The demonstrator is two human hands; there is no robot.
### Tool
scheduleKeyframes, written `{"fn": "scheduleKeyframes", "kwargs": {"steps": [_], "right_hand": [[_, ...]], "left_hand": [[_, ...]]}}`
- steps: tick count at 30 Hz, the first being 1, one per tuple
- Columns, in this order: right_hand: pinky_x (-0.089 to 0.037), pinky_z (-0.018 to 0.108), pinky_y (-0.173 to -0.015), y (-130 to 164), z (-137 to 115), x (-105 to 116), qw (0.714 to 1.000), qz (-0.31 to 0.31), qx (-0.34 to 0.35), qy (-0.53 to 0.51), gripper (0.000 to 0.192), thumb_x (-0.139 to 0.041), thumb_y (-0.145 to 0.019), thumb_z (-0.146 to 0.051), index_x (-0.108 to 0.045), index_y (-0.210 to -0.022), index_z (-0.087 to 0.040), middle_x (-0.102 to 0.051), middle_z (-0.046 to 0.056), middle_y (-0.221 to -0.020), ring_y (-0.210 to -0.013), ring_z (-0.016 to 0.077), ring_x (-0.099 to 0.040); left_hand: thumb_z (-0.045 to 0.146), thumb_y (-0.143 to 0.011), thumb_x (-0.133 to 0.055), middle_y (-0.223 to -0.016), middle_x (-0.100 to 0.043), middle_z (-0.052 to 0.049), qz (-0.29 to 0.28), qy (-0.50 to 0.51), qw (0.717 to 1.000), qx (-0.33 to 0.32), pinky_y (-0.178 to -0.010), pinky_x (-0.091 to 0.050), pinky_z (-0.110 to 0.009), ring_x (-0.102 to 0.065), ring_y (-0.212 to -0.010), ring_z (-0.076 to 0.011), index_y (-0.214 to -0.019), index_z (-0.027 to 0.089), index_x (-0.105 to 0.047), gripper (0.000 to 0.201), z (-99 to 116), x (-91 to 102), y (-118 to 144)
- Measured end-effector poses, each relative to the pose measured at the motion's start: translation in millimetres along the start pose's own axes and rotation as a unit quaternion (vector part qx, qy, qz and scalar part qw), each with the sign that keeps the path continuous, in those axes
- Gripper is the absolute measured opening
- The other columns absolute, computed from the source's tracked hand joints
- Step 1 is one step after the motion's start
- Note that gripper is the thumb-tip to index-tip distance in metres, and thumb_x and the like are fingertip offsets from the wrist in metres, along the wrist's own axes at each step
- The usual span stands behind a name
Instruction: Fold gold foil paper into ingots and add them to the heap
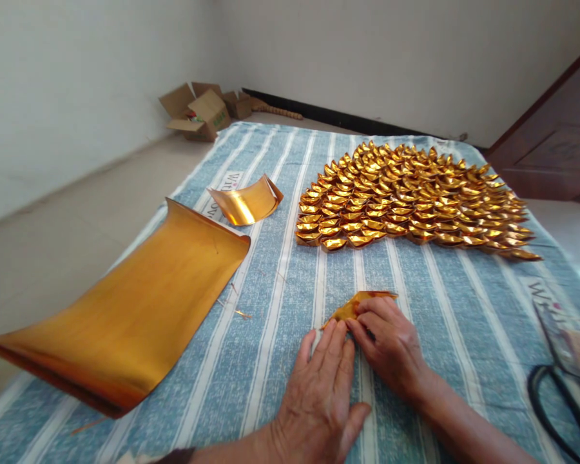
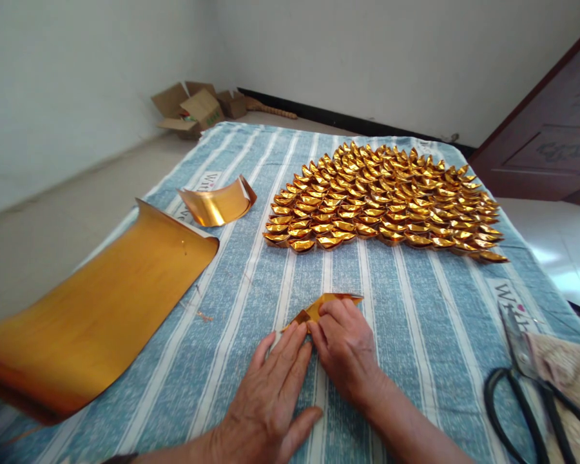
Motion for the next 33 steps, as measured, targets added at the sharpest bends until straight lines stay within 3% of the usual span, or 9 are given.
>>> {"fn": "scheduleKeyframes", "kwargs": {"steps": [20, 33], "right_hand": [[-0.045, 0.036, -0.074, 3.9, -4.3, -2.6, 0.997, -0.004, 0.034, 0.075, 0.025, -0.048, -0.093, -0.015, -0.057, -0.070, -0.017, -0.059, 0.009, -0.082, -0.080, 0.0205, -0.051], [-0.043, 0.035, -0.073, 5.3, -2.2, -4.3, 0.996, -0.013, 0.041, 0.079, 0.027, -0.043, -0.095, -0.018, -0.059, -0.072, -0.018, -0.060, 0.008, -0.084, -0.080, 0.0198, -0.050]], "left_hand": [[0.033, -0.081, -0.064, -0.146, -0.041, -0.019, -0.059, 0.073, 0.994, 0.055, -0.109, -0.031, -0.057, -0.034, -0.137, -0.0334, -0.141, 0.007, -0.035, 0.071, -7.3, 3.9, -1.8], [0.035, -0.083, -0.061, -0.145, -0.043, -0.019, -0.061, 0.068, 0.994, 0.058, -0.109, -0.030, -0.057, -0.036, -0.137, -0.0321, -0.141, 0.009, -0.034, 0.069, -9.5, 2.3, -2.2]]}}
Point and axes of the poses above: each hand's wrist, its own y-axis away from the middle knuckle, its own x-axis out of the back of the hand, z = x × y, the point moved 5 cm from there along -y, towards the middle knuckle
